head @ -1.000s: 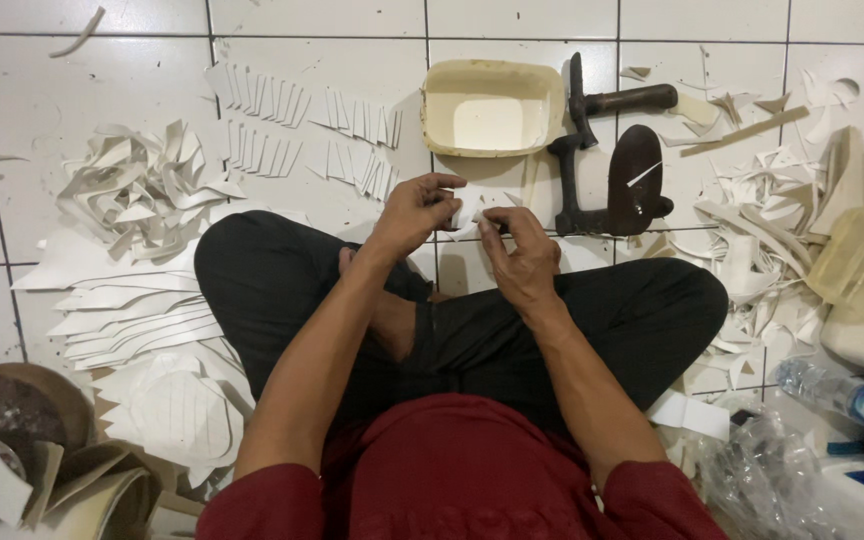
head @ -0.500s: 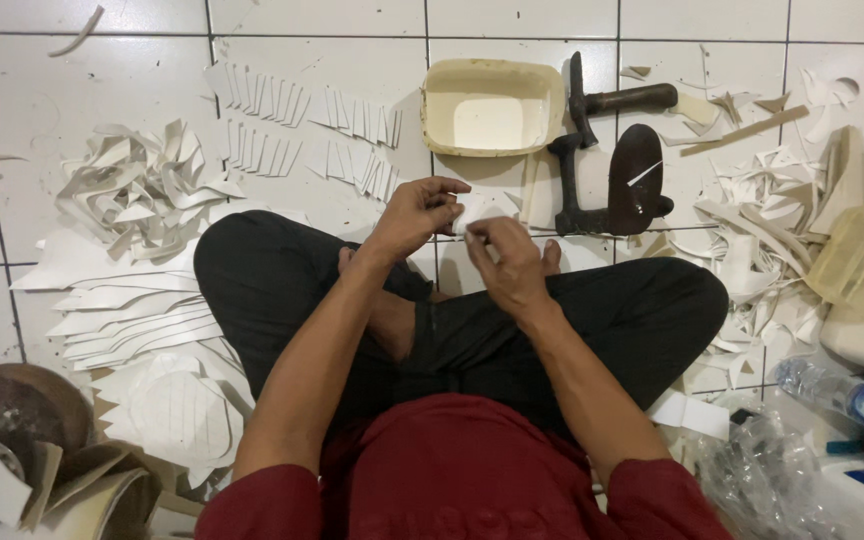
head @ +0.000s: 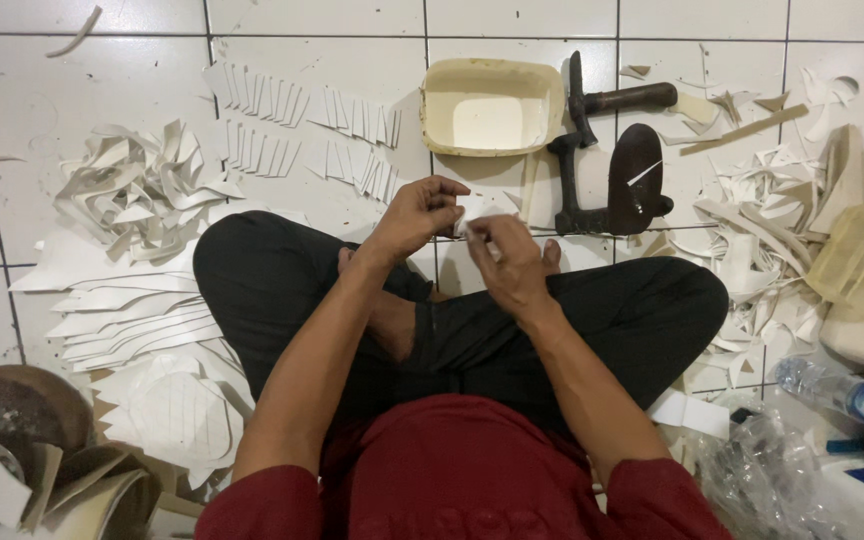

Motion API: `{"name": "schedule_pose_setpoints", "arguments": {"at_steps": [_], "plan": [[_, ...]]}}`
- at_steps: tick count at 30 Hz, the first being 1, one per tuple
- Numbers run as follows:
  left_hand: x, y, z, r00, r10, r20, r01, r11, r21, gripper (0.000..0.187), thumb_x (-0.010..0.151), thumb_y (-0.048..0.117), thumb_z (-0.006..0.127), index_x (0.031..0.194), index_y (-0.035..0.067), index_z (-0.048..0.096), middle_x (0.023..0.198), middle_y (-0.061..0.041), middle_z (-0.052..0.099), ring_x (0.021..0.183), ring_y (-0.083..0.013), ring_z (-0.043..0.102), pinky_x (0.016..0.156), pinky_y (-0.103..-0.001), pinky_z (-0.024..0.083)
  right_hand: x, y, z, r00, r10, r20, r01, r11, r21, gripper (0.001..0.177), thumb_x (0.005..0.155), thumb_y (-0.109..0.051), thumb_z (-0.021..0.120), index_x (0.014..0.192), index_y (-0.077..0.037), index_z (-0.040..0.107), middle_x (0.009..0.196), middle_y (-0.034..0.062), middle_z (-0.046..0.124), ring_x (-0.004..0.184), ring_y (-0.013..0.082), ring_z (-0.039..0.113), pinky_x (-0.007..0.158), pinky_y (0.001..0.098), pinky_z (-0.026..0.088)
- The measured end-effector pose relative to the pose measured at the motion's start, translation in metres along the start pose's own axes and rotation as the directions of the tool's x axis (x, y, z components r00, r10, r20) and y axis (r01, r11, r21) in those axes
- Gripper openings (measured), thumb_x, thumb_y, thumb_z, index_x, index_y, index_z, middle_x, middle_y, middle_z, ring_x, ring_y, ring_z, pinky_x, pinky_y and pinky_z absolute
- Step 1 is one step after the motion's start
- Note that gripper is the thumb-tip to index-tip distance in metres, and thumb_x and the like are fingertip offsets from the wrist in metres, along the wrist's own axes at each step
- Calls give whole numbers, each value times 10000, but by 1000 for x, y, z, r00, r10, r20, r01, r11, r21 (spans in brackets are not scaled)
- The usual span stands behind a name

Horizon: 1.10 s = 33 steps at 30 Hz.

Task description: The person sits on the floor and repeatedly picks up small white paper pieces, dips them into a container of white liquid, and presses them together. The person then places the joined pieces onto the floor.

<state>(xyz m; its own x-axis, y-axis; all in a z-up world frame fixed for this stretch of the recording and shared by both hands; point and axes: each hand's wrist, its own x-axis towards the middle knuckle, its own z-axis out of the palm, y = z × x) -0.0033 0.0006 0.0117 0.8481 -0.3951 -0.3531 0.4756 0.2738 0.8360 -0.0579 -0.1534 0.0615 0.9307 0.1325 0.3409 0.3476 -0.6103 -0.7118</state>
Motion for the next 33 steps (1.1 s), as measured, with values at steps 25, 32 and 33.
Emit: {"name": "schedule_pose_setpoints", "arguments": {"at_steps": [25, 32, 33], "plan": [[-5, 20, -48, 963, 230, -139, -202, 961, 189, 276, 772, 44, 632, 1046, 14, 614, 695, -124, 617, 529, -180, 625, 491, -290, 571, -10, 37, 8, 925, 362, -113, -352, 931, 100, 121, 923, -134, 617, 995, -42, 649, 815, 151, 627, 738, 258, 602, 706, 372, 475], [-23, 73, -179, 735, 445, -511, -116, 825, 552, 168, 821, 81, 600, 985, 105, 628, 846, -59, 656, 661, -145, 610, 579, -267, 510, -3, 28, 15, 906, 423, -24, -422, 906, 33, 163, 915, -218, 603, 996, -81, 641, 832, 80, 614, 766, 197, 580, 706, 348, 462], [-34, 87, -190, 665, 450, -595, 29, 781, 623, 137, 822, 80, 600, 947, 128, 630, 914, -17, 668, 804, -139, 619, 698, -279, 497, -1, 26, 14, 897, 441, 19, -441, 898, 4, 199, 918, -272, 568, 998, -99, 624, 860, 32, 605, 798, 158, 563, 696, 339, 454]]}}
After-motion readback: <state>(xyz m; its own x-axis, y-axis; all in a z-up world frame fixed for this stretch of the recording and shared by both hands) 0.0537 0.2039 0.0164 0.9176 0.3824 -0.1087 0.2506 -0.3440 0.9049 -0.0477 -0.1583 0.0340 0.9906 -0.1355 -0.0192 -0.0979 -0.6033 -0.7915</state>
